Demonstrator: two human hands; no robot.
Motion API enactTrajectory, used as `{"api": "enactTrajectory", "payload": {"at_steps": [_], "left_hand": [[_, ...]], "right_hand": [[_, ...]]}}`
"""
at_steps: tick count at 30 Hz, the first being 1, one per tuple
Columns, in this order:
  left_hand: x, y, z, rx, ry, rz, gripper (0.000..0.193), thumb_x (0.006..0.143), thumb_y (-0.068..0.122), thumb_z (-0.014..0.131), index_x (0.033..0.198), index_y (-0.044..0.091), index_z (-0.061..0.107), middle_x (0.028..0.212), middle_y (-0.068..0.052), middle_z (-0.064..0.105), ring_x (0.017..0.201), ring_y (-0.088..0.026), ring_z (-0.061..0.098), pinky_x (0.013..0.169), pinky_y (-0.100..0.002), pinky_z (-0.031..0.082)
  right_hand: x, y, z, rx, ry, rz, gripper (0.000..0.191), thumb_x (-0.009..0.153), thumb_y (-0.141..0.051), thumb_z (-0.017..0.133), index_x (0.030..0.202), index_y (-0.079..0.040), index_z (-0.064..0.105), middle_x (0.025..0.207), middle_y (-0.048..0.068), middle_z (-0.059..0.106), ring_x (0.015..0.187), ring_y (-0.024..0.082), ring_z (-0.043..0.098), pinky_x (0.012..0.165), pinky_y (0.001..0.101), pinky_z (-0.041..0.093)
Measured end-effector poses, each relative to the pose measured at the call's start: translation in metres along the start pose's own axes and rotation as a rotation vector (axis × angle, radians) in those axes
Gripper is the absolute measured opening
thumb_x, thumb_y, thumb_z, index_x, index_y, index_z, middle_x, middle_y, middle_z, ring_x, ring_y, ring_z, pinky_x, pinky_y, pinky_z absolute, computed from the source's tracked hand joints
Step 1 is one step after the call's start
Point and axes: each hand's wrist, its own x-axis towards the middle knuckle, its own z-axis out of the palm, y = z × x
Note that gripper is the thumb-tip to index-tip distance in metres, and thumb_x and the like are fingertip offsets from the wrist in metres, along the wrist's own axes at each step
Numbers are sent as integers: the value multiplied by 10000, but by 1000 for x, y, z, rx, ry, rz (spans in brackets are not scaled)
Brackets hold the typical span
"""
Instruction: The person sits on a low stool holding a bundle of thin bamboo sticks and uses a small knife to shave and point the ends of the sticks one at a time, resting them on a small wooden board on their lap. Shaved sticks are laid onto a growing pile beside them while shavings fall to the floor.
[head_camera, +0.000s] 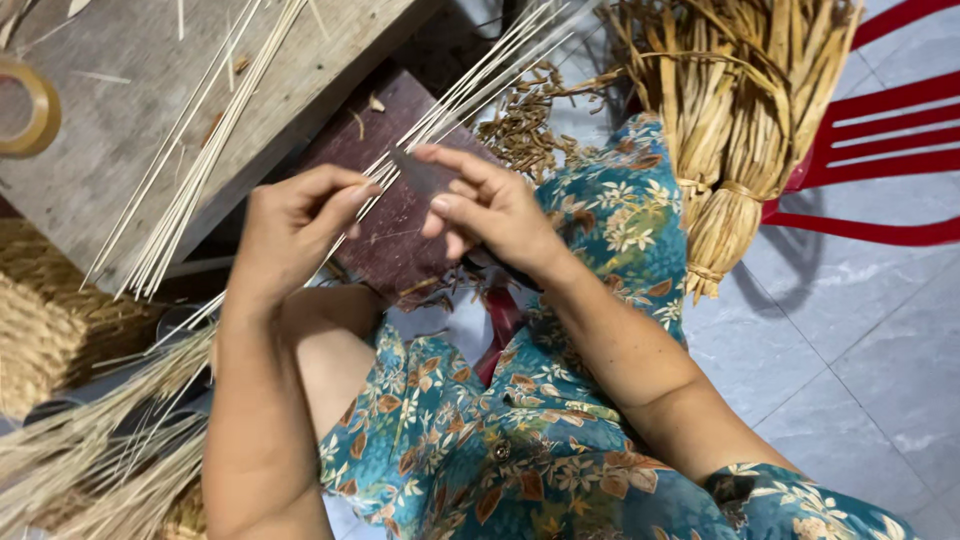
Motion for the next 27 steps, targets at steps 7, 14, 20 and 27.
{"api": "enactTrajectory", "payload": {"at_steps": [7, 14, 20, 27], "left_hand": [[4, 18, 10, 40, -75, 35, 134, 1013, 169, 689, 1057, 69, 766, 769, 4, 733, 652, -43, 651, 591, -227, 512], [0, 16, 4, 20, -79, -2, 142, 1011, 176, 689, 1066, 77, 775, 776, 7, 737, 647, -42, 642, 583, -228, 505], [-3, 9, -2, -17, -89, -5, 147, 1016, 182, 688, 1071, 74, 772, 771, 6, 728, 652, -34, 639, 585, -219, 507], [-10, -1, -14, -40, -118, -41, 158, 1027, 170, 674, 1070, 55, 772, 764, 15, 697, 645, -33, 600, 585, -217, 488]], "right_hand": [[6, 7, 0, 107, 20, -59, 384, 1057, -74, 635, 1429, -20, 552, 931, 93, 736, 668, 91, 666, 601, 197, 544], [5, 1, -21, 144, 153, -83, 392, 1041, -71, 649, 1418, -15, 556, 920, 129, 746, 660, 123, 684, 606, 244, 587], [1, -11, -44, 183, 215, -168, 385, 1039, -73, 679, 1404, -13, 569, 931, 144, 740, 639, 143, 675, 604, 244, 567], [-3, -23, -72, 163, 341, -285, 381, 1048, -72, 694, 1404, -6, 579, 926, 149, 734, 643, 151, 654, 591, 261, 558]]}}
